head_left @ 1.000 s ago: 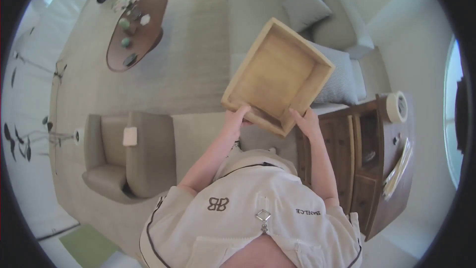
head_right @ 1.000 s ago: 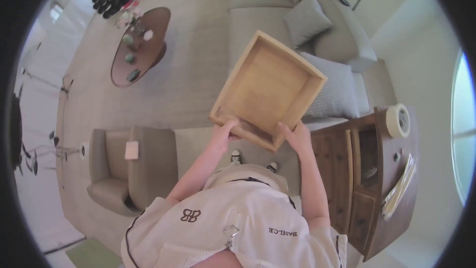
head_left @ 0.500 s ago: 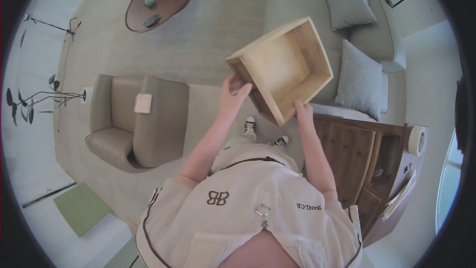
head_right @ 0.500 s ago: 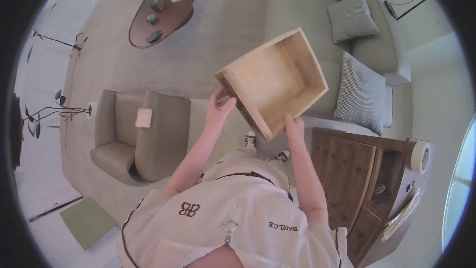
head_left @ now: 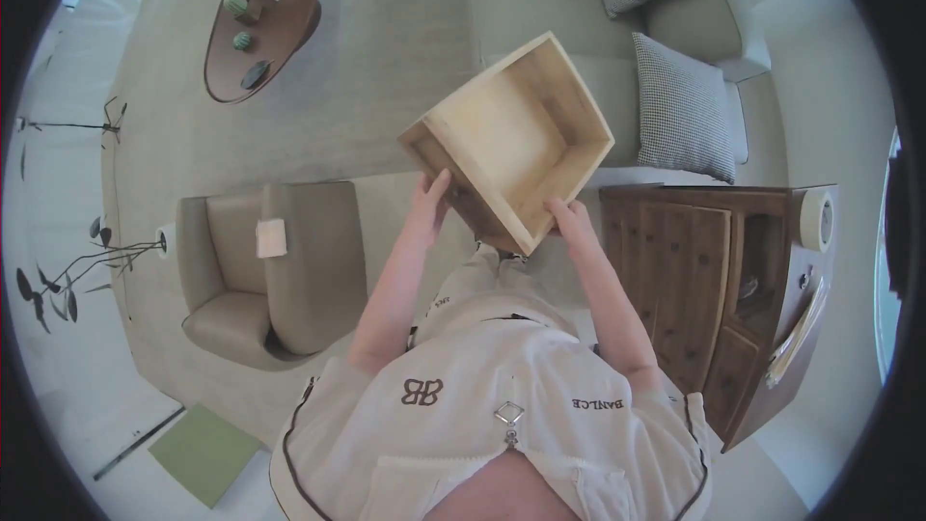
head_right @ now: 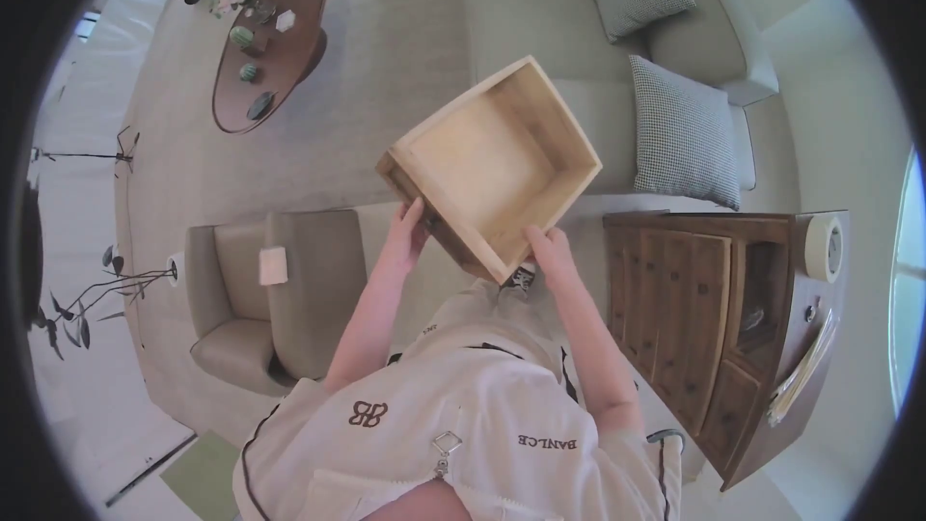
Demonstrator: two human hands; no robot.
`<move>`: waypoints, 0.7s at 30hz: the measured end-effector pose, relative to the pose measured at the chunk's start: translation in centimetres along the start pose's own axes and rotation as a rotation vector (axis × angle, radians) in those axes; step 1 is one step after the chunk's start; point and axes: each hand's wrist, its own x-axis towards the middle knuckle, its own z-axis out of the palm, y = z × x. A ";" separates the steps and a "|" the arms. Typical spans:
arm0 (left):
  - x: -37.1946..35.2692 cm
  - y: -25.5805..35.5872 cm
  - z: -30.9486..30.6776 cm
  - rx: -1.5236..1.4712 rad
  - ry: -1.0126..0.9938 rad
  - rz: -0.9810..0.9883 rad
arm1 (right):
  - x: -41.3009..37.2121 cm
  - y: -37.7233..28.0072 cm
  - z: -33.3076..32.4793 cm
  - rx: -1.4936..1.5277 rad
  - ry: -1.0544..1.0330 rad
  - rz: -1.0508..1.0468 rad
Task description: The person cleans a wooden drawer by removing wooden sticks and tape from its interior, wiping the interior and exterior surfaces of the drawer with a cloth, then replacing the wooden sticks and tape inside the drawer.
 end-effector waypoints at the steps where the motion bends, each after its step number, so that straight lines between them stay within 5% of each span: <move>1: -0.2 -0.1 0.0 -0.059 0.001 0.015 | -0.2 -0.1 -0.1 -0.013 -0.029 0.009; 3: -0.7 -0.1 0.6 -0.148 0.005 0.036 | -0.6 -0.4 -0.2 -0.032 -0.073 0.025; 9: -2.5 0.7 3.1 -0.135 0.477 0.239 | -0.7 -0.4 1.0 -0.067 -0.184 0.060; 18: -5.5 -1.5 2.3 0.048 0.821 0.383 | 1.6 -0.5 1.2 -0.304 -0.367 0.040; 21: -6.2 -1.1 0.9 -0.173 0.827 0.344 | 1.3 -1.2 2.6 -0.432 -0.430 0.096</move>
